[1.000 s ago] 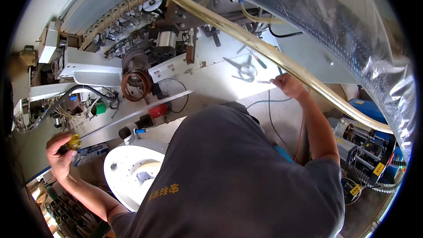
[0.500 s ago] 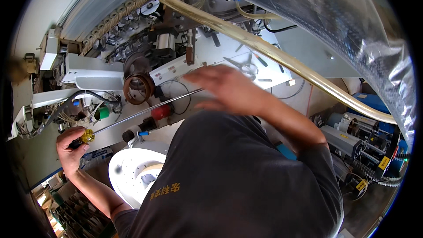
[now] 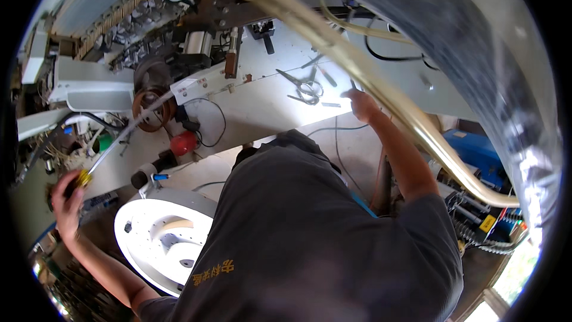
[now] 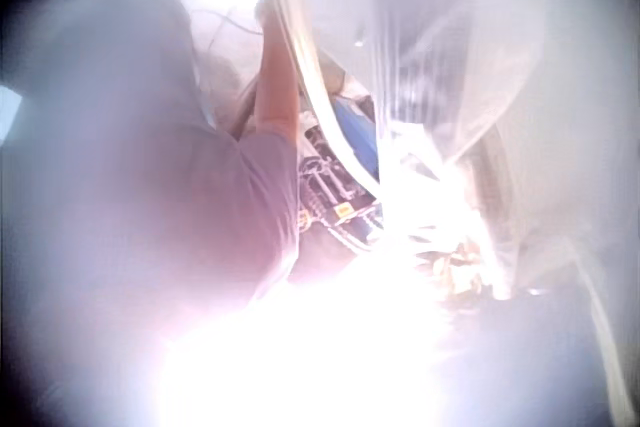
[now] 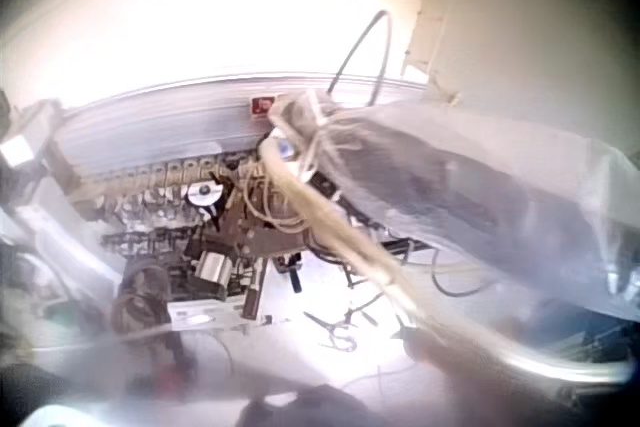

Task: The person uses a screwdriver to adjust components inside a large industrial machine. They briefly interact with a control panel and keyboard, then return to tightening or aligning internal parts with the screwdriver.

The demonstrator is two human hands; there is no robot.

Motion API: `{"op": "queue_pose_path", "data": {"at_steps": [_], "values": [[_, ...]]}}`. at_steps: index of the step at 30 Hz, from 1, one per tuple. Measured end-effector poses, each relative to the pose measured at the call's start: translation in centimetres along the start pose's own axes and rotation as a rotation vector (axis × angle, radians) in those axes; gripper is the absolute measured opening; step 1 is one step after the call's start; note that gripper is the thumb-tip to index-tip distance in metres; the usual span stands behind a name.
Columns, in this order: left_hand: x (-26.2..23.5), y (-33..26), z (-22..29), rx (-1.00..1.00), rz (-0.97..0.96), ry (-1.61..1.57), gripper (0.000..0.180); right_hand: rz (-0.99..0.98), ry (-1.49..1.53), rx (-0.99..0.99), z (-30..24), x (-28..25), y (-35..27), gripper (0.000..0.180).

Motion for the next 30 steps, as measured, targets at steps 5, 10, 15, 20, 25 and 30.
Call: {"op": "queue_pose_path", "data": {"at_steps": [5, 10, 15, 20, 25, 30], "values": [[23.4, 7.8, 1.4, -0.063, -0.469, 0.075, 0.043, -0.25, -0.092, 0.302, 10.1, 14.3, 2.7, 0.051], [39.3, 12.0, -5.9, 0.051, -0.368, 0.067, 0.042, -0.186, 0.174, 0.439, 9.0, 19.3, 10.7, 0.052], [52.6, 14.4, -14.1, 0.121, -0.137, -0.086, 0.046, -0.098, 0.086, 0.224, 6.7, 21.2, 15.9, 0.059], [59.9, 14.4, -20.1, -0.046, -0.075, 0.012, 0.062, -0.143, 0.094, 0.208, 5.2, 21.6, 19.1, 0.043], [60.0, 14.2, -21.5, -0.09, 0.055, 0.016, 0.064, 0.239, 0.369, 0.532, 11.8, 21.0, 19.1, 0.015], [59.2, 13.3, -21.6, -0.158, -0.058, -0.017, 0.058, 0.317, 0.819, 1.168, 16.4, 21.2, 15.0, 0.021]]}}
Point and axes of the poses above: each hand's wrist, its own y-axis towards the middle knuckle, its own x-axis out of the palm, z = x × y, the point moved 9 cm from there along y, towards the middle knuckle, and after that the axes turned 10 degrees about -y, right-handed, at the moved point
